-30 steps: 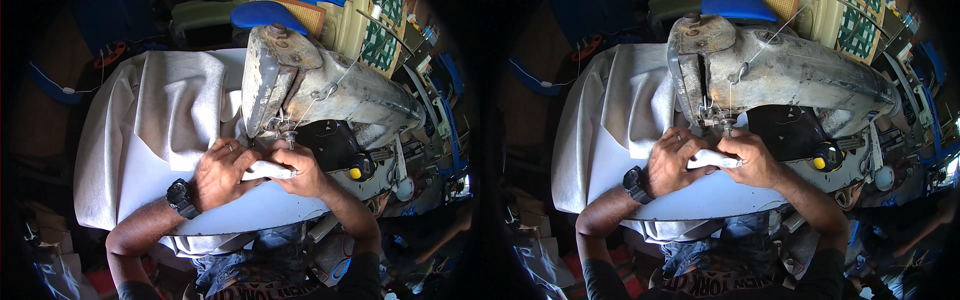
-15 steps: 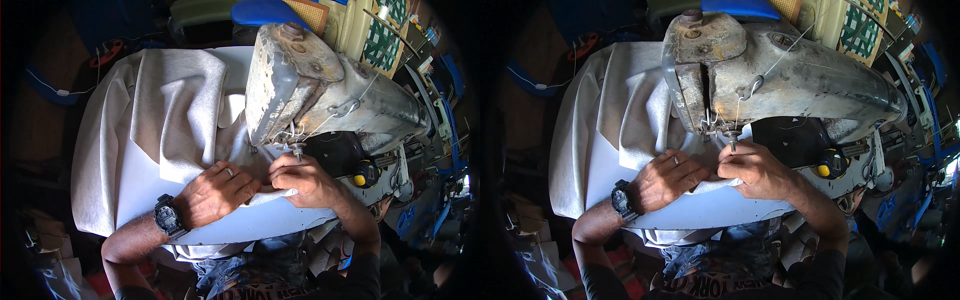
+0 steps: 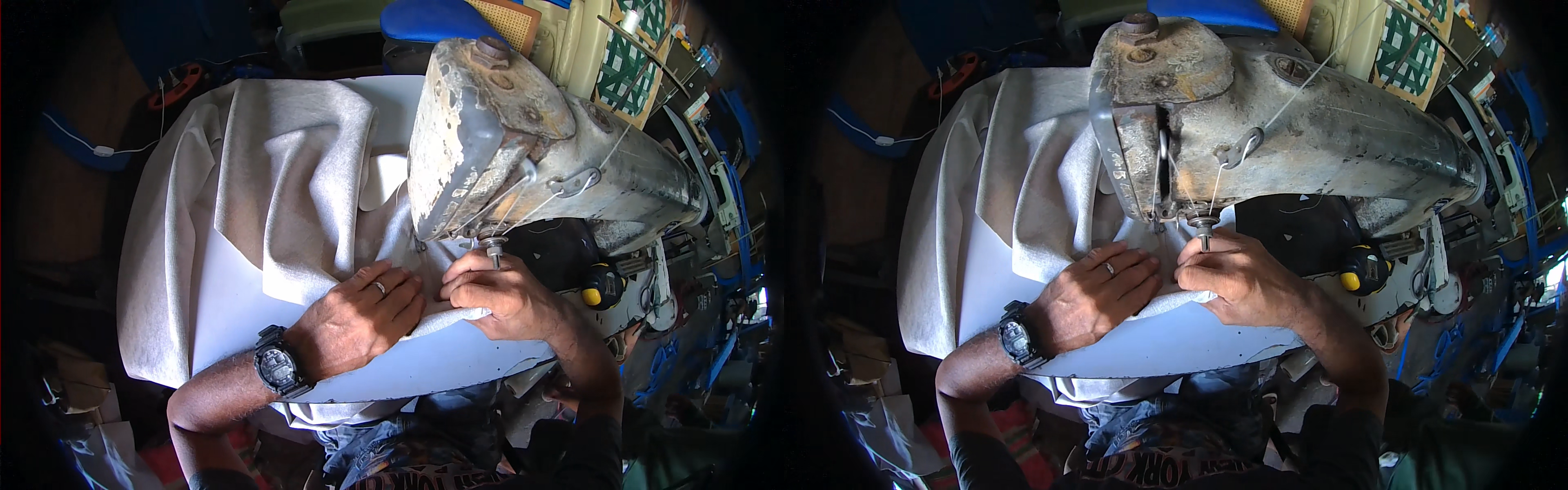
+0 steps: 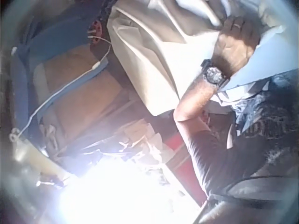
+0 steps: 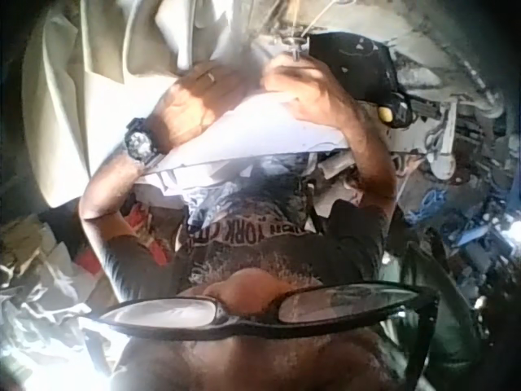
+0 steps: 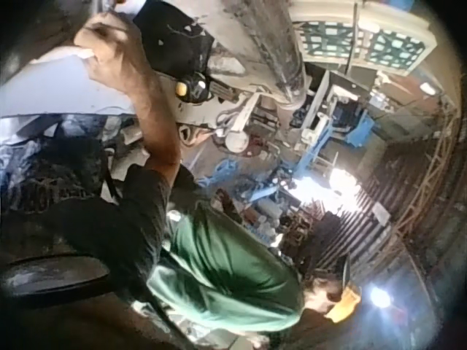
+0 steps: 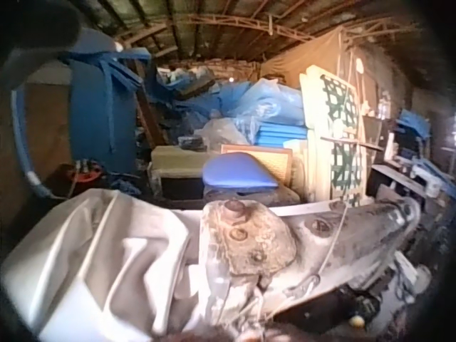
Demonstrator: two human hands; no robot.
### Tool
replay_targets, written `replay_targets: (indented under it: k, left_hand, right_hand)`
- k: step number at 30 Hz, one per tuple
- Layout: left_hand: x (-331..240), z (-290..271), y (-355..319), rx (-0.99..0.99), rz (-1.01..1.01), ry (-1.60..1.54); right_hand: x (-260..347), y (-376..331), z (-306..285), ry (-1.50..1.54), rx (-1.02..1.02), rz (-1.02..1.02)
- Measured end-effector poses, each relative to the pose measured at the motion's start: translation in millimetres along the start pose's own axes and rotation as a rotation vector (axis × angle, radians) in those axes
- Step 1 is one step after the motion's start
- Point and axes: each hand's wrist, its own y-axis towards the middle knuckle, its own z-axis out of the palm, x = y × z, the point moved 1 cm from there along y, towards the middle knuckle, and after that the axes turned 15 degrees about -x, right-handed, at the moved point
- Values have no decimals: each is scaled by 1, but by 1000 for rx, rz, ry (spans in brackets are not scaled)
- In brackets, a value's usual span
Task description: Sewing a piece of white fabric using an industrial sewing machine.
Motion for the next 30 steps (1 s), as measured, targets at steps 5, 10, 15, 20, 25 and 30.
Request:
replay_targets:
  k: [5,10,15,20,25,30]
  left_hand:
    - [5,4,-1,-36,-37,41]
    - [11,7,2,-55,-62,38]
    - [18,11,3,-83,-56,86]
    - [20,12,3,-95,-71,86]
    - [16,11,9,-98,-133,63]
    - [14,9,4,-98,-64,67]
  right_hand:
    - [-1,3,0,-36,10,-9]
    - [-5,5,-1,-129,-11,-70]
    - [-11,5,3,-169,-36,-90]
    - [-15,5,5,-195,-45,-90]
    - [-17,4,6,-174,-86,-77]
    - [-11,7,5,-168,-90,-109]
